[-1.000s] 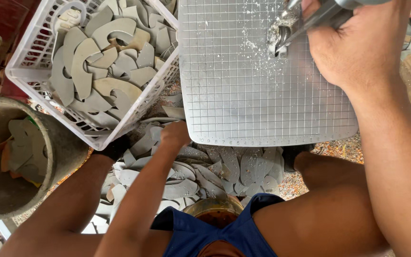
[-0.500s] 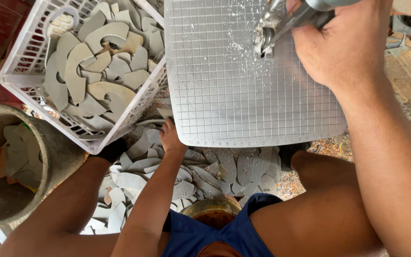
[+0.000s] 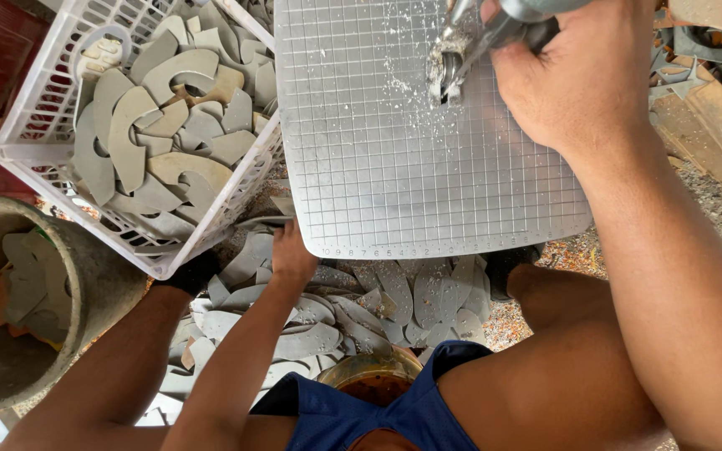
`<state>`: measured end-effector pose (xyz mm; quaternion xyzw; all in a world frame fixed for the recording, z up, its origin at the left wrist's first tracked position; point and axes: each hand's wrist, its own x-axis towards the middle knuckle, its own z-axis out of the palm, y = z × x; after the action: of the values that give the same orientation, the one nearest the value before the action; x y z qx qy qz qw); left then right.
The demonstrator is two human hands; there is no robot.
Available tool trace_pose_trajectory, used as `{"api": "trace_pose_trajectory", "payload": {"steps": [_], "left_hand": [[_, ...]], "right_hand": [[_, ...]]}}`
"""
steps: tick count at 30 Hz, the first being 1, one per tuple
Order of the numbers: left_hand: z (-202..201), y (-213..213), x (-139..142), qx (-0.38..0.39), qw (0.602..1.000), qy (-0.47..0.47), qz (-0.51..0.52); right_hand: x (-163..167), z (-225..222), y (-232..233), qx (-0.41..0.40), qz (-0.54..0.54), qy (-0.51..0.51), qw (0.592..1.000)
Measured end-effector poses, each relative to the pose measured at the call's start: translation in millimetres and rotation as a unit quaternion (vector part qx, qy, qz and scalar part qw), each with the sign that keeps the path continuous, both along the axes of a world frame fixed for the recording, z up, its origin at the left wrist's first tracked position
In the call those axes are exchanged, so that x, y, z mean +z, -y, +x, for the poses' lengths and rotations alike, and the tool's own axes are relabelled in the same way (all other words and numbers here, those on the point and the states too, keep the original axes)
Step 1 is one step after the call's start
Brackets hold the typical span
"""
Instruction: The person uses a drill press with a cutting attachment to cut curved shapes from grey rubber pieces. They repeatedly pick up pieces, position them under the cutter, and guide them through the cut, then place the finished pieces into a white basket.
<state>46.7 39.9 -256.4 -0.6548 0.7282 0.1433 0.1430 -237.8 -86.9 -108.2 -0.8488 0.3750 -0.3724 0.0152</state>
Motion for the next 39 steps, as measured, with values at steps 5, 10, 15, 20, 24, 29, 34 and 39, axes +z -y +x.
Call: {"api": "trace_pose_trajectory", "payload": {"steps": [5,10,15,20,24,29,34,39], "left_hand": [[-5,-15,22,-0.2,0.978,-0.011,-0.057],[8,-43,67,-0.198,0.964,-0.176,0.033],[11,-80,123,0.13,0.807,-0.555,0.153],[23,-80,184,-0.016,0.794,-0.607,0.036],[24,-46,212,-0.253,0.773,-0.525,-0.25],[10,-6,229,-0.348,0.775,-0.412,-0.331],[-7,-1,236,-0.316,0.771,-0.465,-0.299],[-24,3,229,-0.247,0.751,-0.514,-0.333]], "right_hand": [[-2,1,1,-0.002,-0.008,-0.017,1.0],[-4,-3,2,-0.017,-0.018,-0.033,0.999],[-8,-13,-3,0.021,0.009,0.044,0.999],[15,-29,-24,0.009,0.083,0.109,0.99],[47,-40,-50,0.075,0.19,0.176,0.963],[63,-30,-86,0.112,0.234,0.23,0.938],[78,-11,-126,0.153,0.195,0.133,0.96],[73,4,-137,0.027,0.202,0.121,0.971]]}}
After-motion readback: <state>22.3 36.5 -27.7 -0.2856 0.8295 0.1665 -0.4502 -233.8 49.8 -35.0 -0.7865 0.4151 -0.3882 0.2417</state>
